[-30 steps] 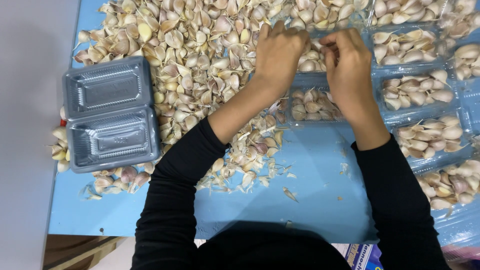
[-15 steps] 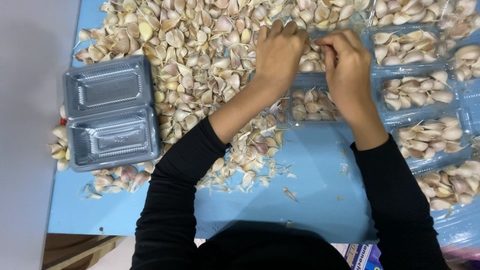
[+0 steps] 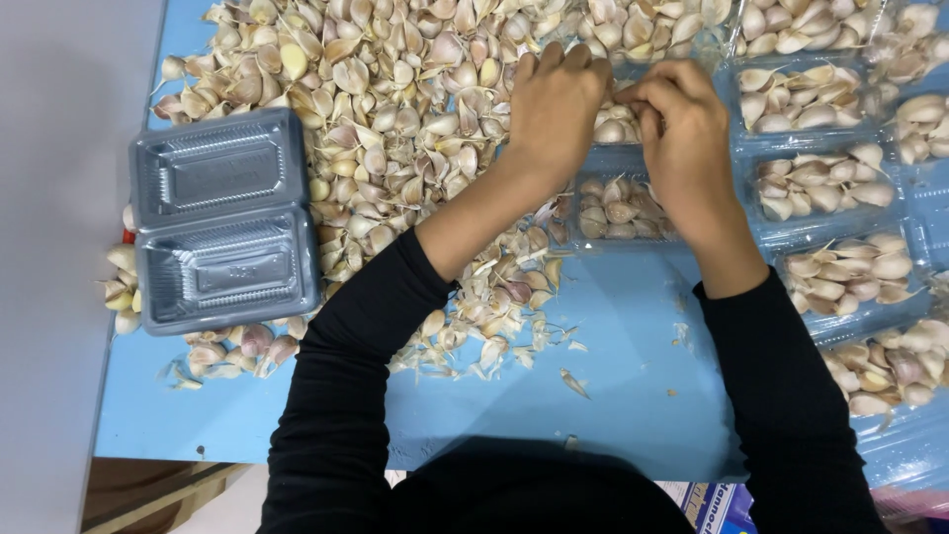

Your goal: The person picks up individual garlic cloves from a large pile on a blue table and places them into clear plastic containers.

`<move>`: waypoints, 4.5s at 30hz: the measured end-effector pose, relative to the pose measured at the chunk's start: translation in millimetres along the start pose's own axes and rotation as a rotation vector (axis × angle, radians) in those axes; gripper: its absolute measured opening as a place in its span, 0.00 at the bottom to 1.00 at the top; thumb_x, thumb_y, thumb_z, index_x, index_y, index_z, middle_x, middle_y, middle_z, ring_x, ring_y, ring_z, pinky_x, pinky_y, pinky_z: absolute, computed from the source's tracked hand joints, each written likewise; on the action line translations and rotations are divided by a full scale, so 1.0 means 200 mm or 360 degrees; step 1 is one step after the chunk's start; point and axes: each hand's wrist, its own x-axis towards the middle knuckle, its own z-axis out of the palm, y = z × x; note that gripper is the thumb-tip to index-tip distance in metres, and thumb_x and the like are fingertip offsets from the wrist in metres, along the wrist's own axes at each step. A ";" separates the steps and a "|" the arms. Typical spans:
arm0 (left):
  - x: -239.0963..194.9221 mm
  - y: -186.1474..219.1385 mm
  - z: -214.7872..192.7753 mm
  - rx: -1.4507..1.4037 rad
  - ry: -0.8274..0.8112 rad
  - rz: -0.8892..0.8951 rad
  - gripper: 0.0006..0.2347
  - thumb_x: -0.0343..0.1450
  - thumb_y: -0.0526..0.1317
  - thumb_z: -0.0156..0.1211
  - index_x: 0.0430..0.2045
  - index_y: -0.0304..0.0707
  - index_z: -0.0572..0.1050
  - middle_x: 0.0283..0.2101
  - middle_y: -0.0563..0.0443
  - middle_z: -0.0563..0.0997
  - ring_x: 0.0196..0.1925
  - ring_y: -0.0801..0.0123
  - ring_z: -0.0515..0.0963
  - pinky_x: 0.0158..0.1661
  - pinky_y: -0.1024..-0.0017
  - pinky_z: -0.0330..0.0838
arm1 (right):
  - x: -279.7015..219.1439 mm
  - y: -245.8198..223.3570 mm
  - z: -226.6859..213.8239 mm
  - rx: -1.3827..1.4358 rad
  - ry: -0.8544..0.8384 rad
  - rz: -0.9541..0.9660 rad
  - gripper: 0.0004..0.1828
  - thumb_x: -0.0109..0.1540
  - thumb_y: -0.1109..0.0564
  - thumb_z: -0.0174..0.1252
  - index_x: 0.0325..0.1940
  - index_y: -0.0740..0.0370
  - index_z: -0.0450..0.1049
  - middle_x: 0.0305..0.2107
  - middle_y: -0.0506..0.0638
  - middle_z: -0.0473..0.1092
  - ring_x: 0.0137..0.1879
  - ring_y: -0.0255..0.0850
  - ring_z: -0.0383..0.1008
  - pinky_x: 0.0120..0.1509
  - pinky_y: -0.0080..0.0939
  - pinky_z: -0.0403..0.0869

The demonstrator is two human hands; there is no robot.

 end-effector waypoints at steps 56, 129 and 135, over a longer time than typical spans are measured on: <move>-0.65 -0.31 -0.65 0.0101 -0.0804 -0.0101 0.16 0.66 0.32 0.66 0.47 0.26 0.74 0.48 0.34 0.69 0.51 0.37 0.73 0.35 0.42 0.80 | -0.07 -0.63 0.10 -0.0234 -0.1068 -0.0367 0.19 0.66 0.49 0.57 0.62 0.46 0.75 0.64 0.55 0.65 0.73 0.53 0.59 0.75 0.53 0.60; -1.05 -0.61 -1.15 -0.1134 -0.0591 -0.0589 0.22 0.64 0.35 0.57 0.51 0.36 0.56 0.19 0.40 0.77 0.21 0.37 0.80 0.26 0.50 0.72 | 0.20 -0.88 0.65 0.0521 -0.0312 -0.1001 0.03 0.65 0.66 0.63 0.39 0.62 0.79 0.42 0.54 0.74 0.50 0.46 0.73 0.57 0.44 0.73; -1.04 -0.58 -1.17 -0.1088 -0.0617 -0.0543 0.26 0.62 0.36 0.59 0.53 0.33 0.55 0.23 0.35 0.78 0.26 0.31 0.81 0.29 0.44 0.71 | 0.22 -0.90 0.62 0.0392 -0.0238 -0.1097 0.04 0.65 0.66 0.64 0.39 0.60 0.80 0.39 0.53 0.76 0.47 0.44 0.74 0.55 0.42 0.74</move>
